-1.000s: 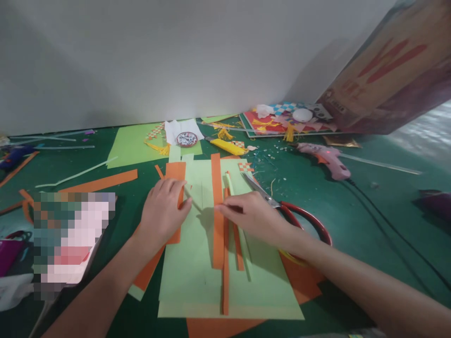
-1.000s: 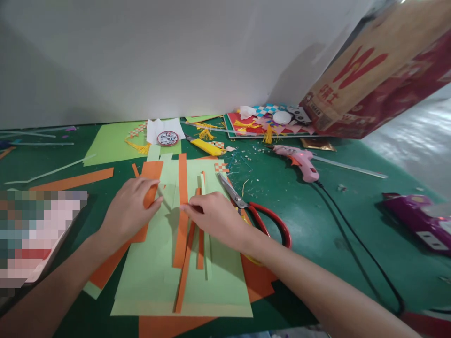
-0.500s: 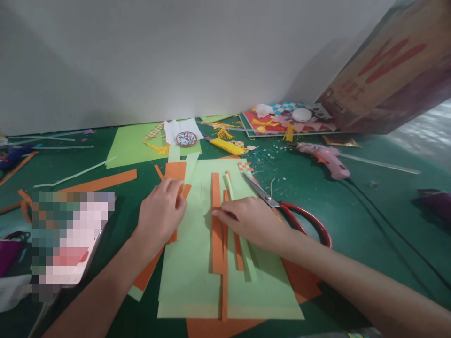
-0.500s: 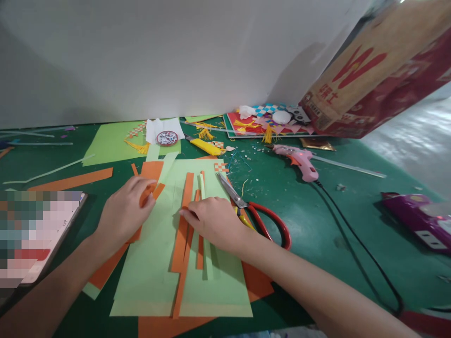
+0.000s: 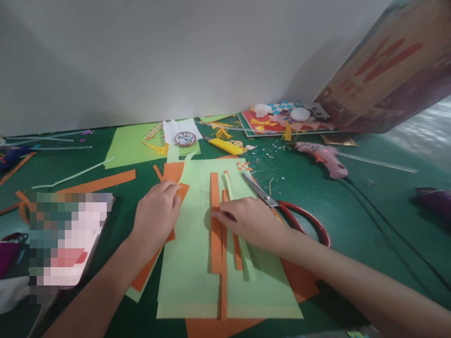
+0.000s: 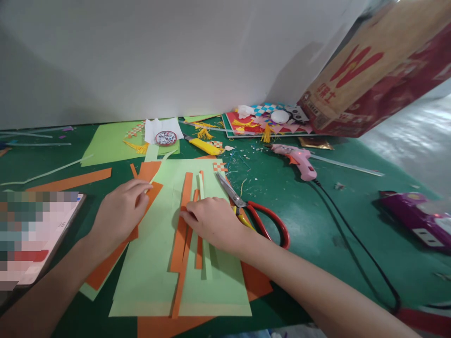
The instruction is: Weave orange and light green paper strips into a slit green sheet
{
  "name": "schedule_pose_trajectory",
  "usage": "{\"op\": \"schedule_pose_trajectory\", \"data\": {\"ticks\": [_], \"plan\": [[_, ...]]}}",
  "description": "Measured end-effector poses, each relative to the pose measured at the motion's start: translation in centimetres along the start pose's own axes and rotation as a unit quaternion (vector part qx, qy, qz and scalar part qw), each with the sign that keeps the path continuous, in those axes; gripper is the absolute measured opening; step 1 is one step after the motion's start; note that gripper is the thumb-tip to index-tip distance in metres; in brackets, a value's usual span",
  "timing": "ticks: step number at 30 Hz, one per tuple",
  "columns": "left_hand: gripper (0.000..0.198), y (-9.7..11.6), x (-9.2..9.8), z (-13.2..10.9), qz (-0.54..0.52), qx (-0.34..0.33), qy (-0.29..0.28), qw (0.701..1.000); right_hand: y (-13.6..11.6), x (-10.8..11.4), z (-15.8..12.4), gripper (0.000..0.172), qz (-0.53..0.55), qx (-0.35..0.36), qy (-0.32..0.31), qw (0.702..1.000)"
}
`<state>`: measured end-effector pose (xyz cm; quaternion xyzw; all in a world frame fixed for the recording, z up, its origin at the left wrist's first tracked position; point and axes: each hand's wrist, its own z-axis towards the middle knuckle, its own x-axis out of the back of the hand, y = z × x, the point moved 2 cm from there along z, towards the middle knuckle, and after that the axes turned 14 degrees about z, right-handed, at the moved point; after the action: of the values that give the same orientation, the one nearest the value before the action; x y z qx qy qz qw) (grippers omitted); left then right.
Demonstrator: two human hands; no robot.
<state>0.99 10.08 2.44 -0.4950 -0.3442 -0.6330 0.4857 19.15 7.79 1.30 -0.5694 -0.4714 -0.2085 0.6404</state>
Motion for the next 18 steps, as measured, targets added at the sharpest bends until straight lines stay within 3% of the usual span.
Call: {"op": "schedule_pose_trajectory", "data": {"ticks": [6,10,13,18], "plan": [[0.027,-0.2,-0.2,0.1,-0.012,-0.010,0.107,0.994,0.2,-0.1,0.0,0.031,0.002,-0.001,-0.001,1.000],[0.029,0.0,0.4,0.3,-0.064,-0.021,0.135,0.989,0.1,-0.1,0.0,0.031,0.002,0.002,-0.004,1.000],[0.022,0.2,1.3,0.3,-0.193,0.028,0.109,0.975,0.0,0.0,0.0,0.031,0.010,-0.001,-0.002,1.000],[0.013,0.8,1.7,0.2,-0.424,0.083,-0.020,0.902,0.1,0.6,-0.1,0.043,0.128,-0.016,0.016,0.991]]}}
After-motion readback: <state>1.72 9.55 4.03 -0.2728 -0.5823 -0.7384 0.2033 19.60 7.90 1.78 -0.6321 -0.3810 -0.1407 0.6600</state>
